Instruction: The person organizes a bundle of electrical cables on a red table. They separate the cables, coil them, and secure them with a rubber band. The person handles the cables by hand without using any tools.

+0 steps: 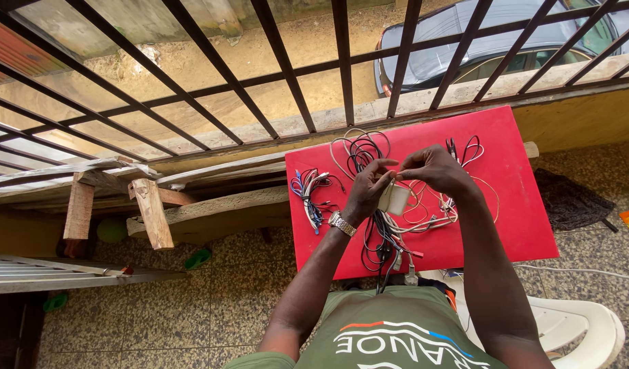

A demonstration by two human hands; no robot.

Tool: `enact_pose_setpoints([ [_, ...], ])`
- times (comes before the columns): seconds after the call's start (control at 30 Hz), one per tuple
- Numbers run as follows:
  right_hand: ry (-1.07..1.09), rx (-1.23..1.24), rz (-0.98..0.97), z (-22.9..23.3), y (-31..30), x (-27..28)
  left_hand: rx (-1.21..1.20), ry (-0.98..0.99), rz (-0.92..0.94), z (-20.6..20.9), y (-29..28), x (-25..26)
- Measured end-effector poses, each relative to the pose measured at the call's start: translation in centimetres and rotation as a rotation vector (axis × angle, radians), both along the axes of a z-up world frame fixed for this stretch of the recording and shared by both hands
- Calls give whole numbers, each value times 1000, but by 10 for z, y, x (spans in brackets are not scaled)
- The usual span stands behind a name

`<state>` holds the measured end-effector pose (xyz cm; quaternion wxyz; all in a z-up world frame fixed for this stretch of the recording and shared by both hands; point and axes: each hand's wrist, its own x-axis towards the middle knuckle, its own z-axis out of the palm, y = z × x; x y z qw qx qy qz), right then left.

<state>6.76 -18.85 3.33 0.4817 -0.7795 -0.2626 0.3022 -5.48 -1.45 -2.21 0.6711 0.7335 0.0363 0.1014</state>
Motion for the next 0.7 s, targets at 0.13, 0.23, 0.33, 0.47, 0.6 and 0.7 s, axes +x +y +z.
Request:
enact_pose_setpoints([
  [0.13,174,155,-12,-22,-1,5,-291,-34,13,0,-3,2],
  [0.23,367,331,-38,-44,6,8,-405,-151,47,-9,-3,8],
  [0.33,488,380,-113,-71,15,5,-495,-292,137,-19,-1,19],
  [0.47,420,544,-79,-102,29,-5,-470,-341,337,-22,4,36],
  [0.6,244,283,-180,-108,41,-20,-424,-325,492,-16,9,43],
  [0.7,97,82,-145,-93,46,-35,-232,-257,603,-13,11,44],
])
